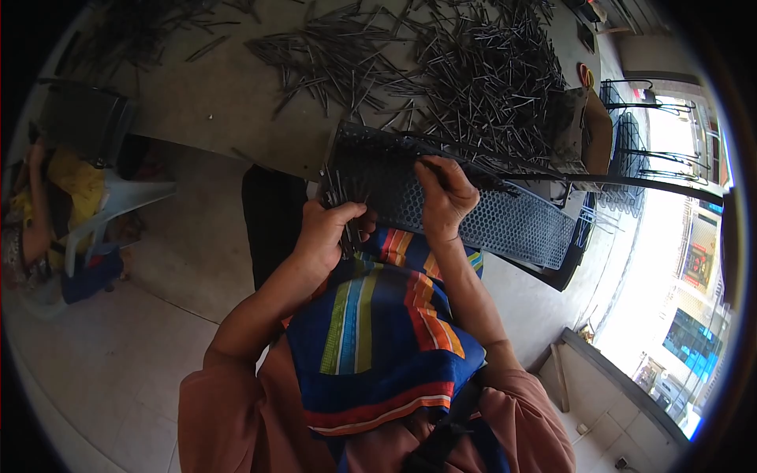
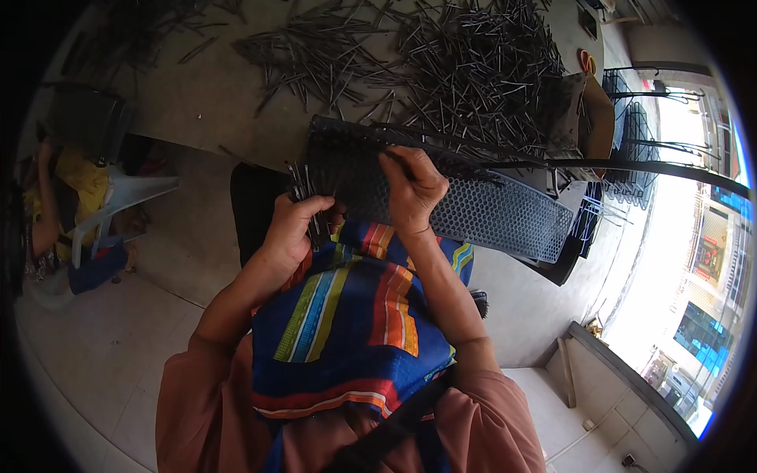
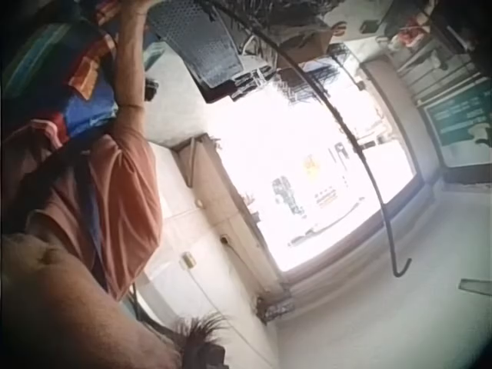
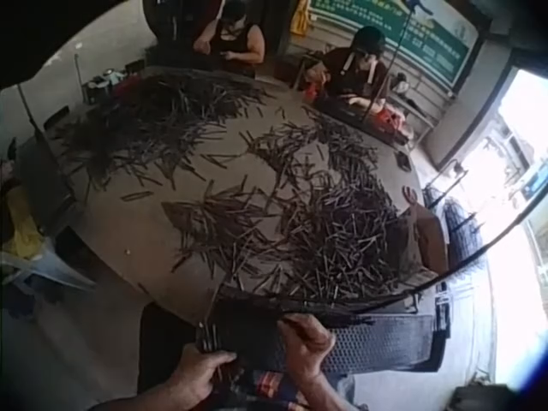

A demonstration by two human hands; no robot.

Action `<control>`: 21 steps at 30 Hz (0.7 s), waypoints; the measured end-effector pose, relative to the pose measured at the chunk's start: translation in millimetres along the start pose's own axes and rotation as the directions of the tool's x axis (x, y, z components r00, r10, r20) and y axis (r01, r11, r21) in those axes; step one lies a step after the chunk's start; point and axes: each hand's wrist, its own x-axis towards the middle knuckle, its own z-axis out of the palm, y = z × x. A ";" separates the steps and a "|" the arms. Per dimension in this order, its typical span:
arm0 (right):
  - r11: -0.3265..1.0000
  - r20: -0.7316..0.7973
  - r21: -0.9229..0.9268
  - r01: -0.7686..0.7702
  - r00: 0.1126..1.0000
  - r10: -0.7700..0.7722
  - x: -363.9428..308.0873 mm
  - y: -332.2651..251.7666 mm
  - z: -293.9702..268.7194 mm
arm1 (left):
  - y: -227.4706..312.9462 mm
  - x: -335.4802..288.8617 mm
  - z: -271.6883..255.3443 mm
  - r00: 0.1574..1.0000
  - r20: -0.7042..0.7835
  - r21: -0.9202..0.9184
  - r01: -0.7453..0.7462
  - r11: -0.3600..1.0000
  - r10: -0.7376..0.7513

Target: The person is manually inserting metal wires into a perforated metal frame to assemble a grid structure.

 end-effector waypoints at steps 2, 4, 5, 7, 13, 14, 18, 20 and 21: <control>1.000 -0.002 0.017 0.006 1.000 -0.006 1.1 -1.8 0.1 | -1.2 1.0 -1.0 1.000 0.014 -0.002 0.001 1.000 -0.001; 0.997 -0.001 -0.073 0.013 1.000 -0.014 1.7 -8.0 -1.4 | -1.2 1.0 -1.4 1.000 0.018 -0.003 -0.001 1.000 0.001; 0.997 0.000 -0.073 0.014 1.000 -0.014 0.4 -7.8 -2.5 | -1.2 1.1 -1.4 1.000 0.023 -0.002 -0.004 1.000 0.004; 0.993 0.034 -0.108 0.041 0.999 -0.037 -2.2 -5.5 -4.3 | -1.4 1.7 -1.9 1.000 0.017 -0.013 -0.003 1.000 0.003; 0.998 -0.039 0.043 -0.042 0.998 0.044 -0.4 -1.4 -2.5 | -0.5 1.5 1.0 1.000 0.022 -0.035 0.005 0.999 -0.005; 0.998 -0.038 0.044 -0.043 0.998 0.045 -0.7 -0.7 -2.3 | 0.4 0.4 1.7 1.000 0.009 -0.032 0.008 0.999 -0.008; 0.991 0.015 -0.136 0.015 1.000 -0.013 -2.6 0.4 -2.9 | -0.6 3.6 0.7 1.000 0.016 -0.038 0.008 0.999 -0.008; 0.974 0.051 -0.213 0.082 0.996 -0.072 -2.3 -1.2 -2.2 | -0.4 2.9 1.8 1.000 0.006 -0.044 0.013 0.999 -0.012; 0.970 0.051 -0.227 0.084 0.996 -0.075 -0.8 -3.3 -0.9 | -1.6 3.8 0.8 1.000 0.006 -0.044 0.014 0.999 -0.014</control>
